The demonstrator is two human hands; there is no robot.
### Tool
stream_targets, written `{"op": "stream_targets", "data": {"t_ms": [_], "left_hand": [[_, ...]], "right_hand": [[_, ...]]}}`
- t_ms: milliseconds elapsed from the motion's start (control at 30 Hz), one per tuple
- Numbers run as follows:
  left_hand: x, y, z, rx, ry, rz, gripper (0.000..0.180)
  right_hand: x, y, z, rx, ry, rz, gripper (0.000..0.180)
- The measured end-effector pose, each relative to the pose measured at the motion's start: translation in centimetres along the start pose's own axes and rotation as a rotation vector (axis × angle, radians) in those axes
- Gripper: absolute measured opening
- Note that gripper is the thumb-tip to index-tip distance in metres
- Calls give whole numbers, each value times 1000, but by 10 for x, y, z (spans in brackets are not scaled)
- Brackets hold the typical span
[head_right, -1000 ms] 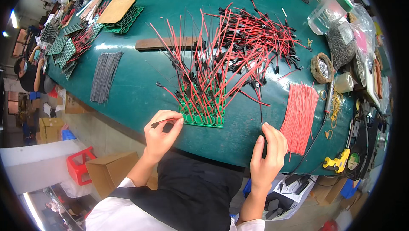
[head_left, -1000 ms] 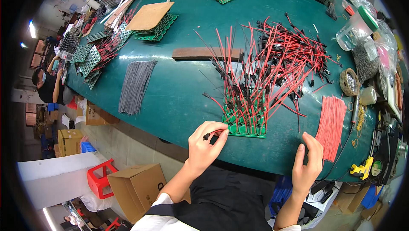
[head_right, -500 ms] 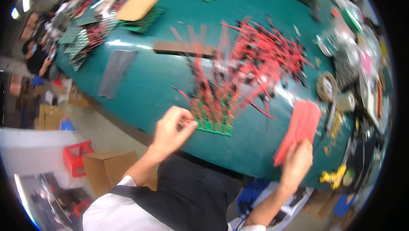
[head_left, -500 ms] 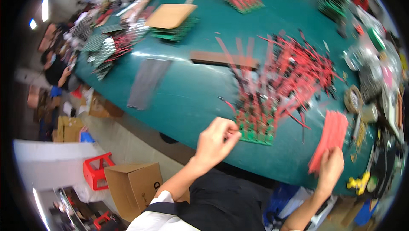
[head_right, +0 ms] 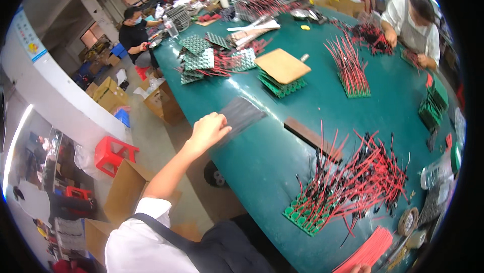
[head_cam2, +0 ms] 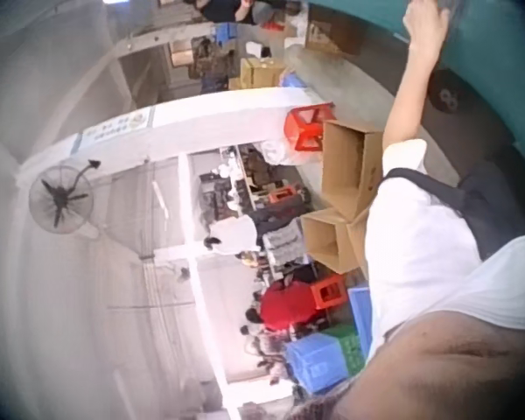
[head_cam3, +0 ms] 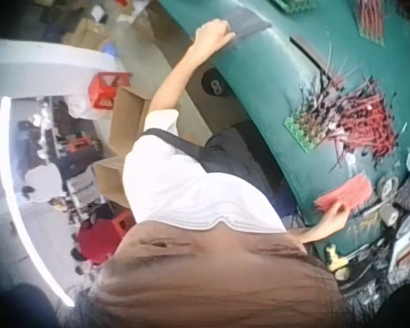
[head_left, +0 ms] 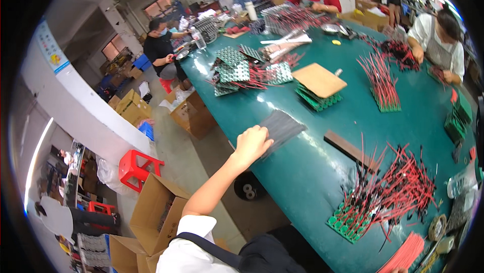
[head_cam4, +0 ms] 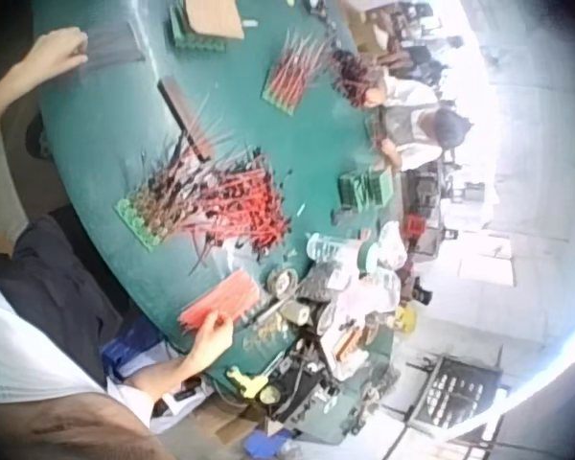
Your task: The person assembles wires and circuit boards with components by hand.
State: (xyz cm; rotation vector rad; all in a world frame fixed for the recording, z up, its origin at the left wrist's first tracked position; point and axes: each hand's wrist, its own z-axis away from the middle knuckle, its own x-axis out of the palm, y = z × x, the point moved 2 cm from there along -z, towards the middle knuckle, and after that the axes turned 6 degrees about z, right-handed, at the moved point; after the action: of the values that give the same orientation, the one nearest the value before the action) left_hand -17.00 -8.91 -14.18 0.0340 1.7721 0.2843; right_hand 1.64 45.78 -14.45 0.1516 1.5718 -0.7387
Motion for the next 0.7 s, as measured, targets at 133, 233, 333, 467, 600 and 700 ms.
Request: {"op": "stream_targets", "data": {"t_ms": [133, 233, 333, 467, 600, 700], "left_hand": [[27, -10, -8, 118, -36, -29, 26], [29, -2, -15, 186, 14, -35, 14], [30, -1, -24, 155, -42, -110, 12], [21, -10, -28, 109, -84, -90, 15], [16, -9, -32, 70, -137, -58, 13], [1, -7, -34, -2, -194, 61, 13]], "right_hand": [[8, 17, -3, 80, 57, -199, 26], [5, 24, 1, 75, 67, -367, 19], [0, 11, 8, -5, 82, -434, 16], [20, 15, 5, -21, 33, -693, 13], [17, -9, 14, -59, 13, -808, 10], [0, -34, 30, 24, -23, -877, 12]]}}
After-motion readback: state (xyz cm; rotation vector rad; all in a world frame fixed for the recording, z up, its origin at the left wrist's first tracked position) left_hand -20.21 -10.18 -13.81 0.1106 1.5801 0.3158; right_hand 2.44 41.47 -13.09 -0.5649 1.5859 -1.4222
